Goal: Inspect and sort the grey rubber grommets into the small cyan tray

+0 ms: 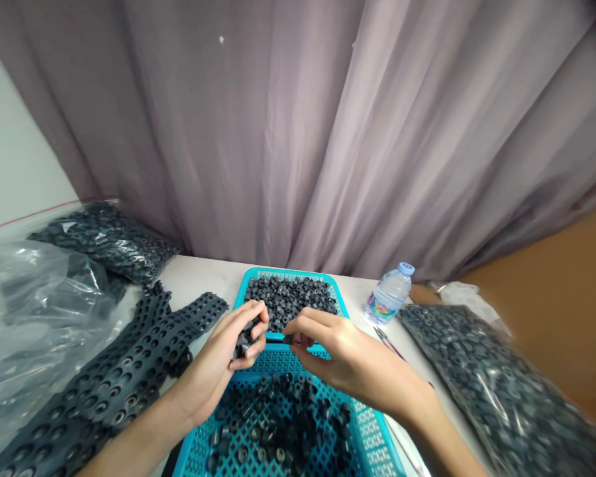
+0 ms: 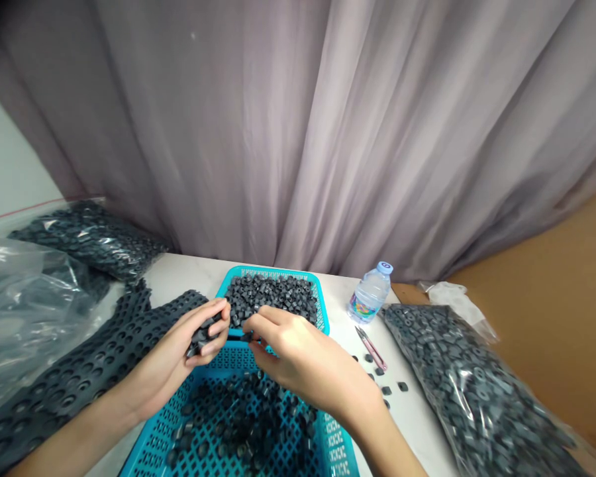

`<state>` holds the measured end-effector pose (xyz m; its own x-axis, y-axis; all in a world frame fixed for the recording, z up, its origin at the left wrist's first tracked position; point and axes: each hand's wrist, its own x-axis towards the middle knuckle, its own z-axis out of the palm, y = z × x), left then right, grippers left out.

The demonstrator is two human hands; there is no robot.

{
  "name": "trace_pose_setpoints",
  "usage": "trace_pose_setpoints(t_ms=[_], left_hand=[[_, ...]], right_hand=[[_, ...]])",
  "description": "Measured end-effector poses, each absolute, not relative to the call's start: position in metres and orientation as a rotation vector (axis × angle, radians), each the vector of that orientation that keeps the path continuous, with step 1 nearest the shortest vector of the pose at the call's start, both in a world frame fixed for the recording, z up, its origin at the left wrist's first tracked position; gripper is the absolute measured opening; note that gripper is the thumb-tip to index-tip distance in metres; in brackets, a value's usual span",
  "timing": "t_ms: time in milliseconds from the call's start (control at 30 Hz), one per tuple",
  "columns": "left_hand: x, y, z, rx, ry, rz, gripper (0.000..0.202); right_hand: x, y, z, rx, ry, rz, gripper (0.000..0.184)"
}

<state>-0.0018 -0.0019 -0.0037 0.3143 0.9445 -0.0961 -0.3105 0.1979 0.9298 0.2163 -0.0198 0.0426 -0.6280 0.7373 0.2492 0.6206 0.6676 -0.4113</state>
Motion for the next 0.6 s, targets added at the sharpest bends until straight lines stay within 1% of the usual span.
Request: trace_pose_setpoints(t_ms=[200,433,600], left_hand=[[-0.0011,-0.0031,-0.0049,0.983,0.801,1.006,0.025],[-0.0016,-0.0043,-0.0040,0.989,0.820,0.986,0.026],[0.0011,-0.0069,-0.0008,0.999,0.847,0.971,0.033]], right_hand=[[0.2174,-0.0162,0.0371,-1.022,-2.474,0.389,0.017],[0.2127,-0.0160,0.0335,-0.949,-2.610,0.563,0.018],[0.2141,-0.0185,0.0419,-0.923,-2.389,0.586,0.021]])
